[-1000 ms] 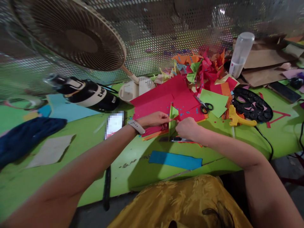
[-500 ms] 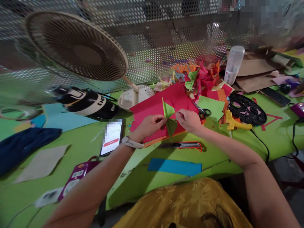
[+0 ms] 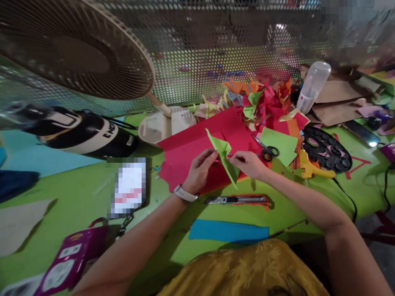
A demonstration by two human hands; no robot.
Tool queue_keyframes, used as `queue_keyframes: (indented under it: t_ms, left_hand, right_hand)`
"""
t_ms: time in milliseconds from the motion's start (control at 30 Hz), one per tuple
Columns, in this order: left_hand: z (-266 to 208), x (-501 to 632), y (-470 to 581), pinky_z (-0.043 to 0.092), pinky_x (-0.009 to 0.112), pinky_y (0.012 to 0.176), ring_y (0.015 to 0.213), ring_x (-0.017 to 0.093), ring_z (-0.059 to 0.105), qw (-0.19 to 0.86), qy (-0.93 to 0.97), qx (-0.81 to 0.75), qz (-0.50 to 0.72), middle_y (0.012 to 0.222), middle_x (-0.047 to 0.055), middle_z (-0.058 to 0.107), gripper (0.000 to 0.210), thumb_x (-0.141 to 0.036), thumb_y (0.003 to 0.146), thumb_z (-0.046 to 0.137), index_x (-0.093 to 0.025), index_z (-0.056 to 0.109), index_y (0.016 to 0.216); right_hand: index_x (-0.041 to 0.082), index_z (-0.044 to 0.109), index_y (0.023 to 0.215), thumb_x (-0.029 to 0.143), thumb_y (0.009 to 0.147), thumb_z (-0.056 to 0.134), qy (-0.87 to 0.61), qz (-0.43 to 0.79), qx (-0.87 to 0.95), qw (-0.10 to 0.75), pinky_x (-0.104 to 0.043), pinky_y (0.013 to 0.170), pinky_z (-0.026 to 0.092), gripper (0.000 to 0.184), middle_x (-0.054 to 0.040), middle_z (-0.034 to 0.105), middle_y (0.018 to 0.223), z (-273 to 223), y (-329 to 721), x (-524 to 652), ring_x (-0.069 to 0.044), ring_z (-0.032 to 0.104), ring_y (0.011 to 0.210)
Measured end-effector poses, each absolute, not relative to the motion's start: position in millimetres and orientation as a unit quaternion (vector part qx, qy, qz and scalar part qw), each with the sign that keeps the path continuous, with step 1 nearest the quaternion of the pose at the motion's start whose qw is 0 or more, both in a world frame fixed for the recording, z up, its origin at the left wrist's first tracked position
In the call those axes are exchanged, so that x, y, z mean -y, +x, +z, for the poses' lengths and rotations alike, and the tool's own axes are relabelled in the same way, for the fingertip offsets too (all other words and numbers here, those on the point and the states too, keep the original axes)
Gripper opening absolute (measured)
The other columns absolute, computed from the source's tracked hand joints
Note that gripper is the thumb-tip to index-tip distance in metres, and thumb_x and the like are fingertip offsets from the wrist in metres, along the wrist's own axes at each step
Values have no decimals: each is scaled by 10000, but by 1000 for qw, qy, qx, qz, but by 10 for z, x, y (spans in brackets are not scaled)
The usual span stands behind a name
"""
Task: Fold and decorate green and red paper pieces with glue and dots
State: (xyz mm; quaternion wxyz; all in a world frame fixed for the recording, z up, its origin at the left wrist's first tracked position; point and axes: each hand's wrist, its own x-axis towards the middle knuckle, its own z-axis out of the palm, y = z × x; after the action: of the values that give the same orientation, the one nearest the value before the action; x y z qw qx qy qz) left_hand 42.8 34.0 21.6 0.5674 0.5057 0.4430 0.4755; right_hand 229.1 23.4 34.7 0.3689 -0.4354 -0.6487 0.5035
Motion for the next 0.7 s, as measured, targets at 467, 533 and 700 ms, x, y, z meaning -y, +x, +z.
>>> queue_keyframes:
  t_ms: [467,533,700]
  left_hand:
    - [209,-279,488,430,267,608,617,131,555,595,493,-445,453,658,11,684,390,-569,679,795,-184,765,736]
    - [189,-276,496,422,262,611,623,126,547,593,492,-445,457,667,9,678,385,-558,691,791,-178,760,748]
    - [182,-258,502,351,242,530,542,97,457,589,502,-456,440,565,-24,565,393,-542,712,781,-164,691,662]
  right_hand:
    - [166,594,695,705,744,611,-476,538,601,350,-251,500,252,541,53,382,575,466,2312,-172,-78,321,537]
    - [166,587,704,706,744,608,-475,534,602,356,-251,500,251,543,52,396,580,476,2320,-166,-78,324,536]
    - [163,584,689,693,765,592,-466,524,618,356,-259,537,285,536,39,428,597,462,2329,-168,-89,354,566]
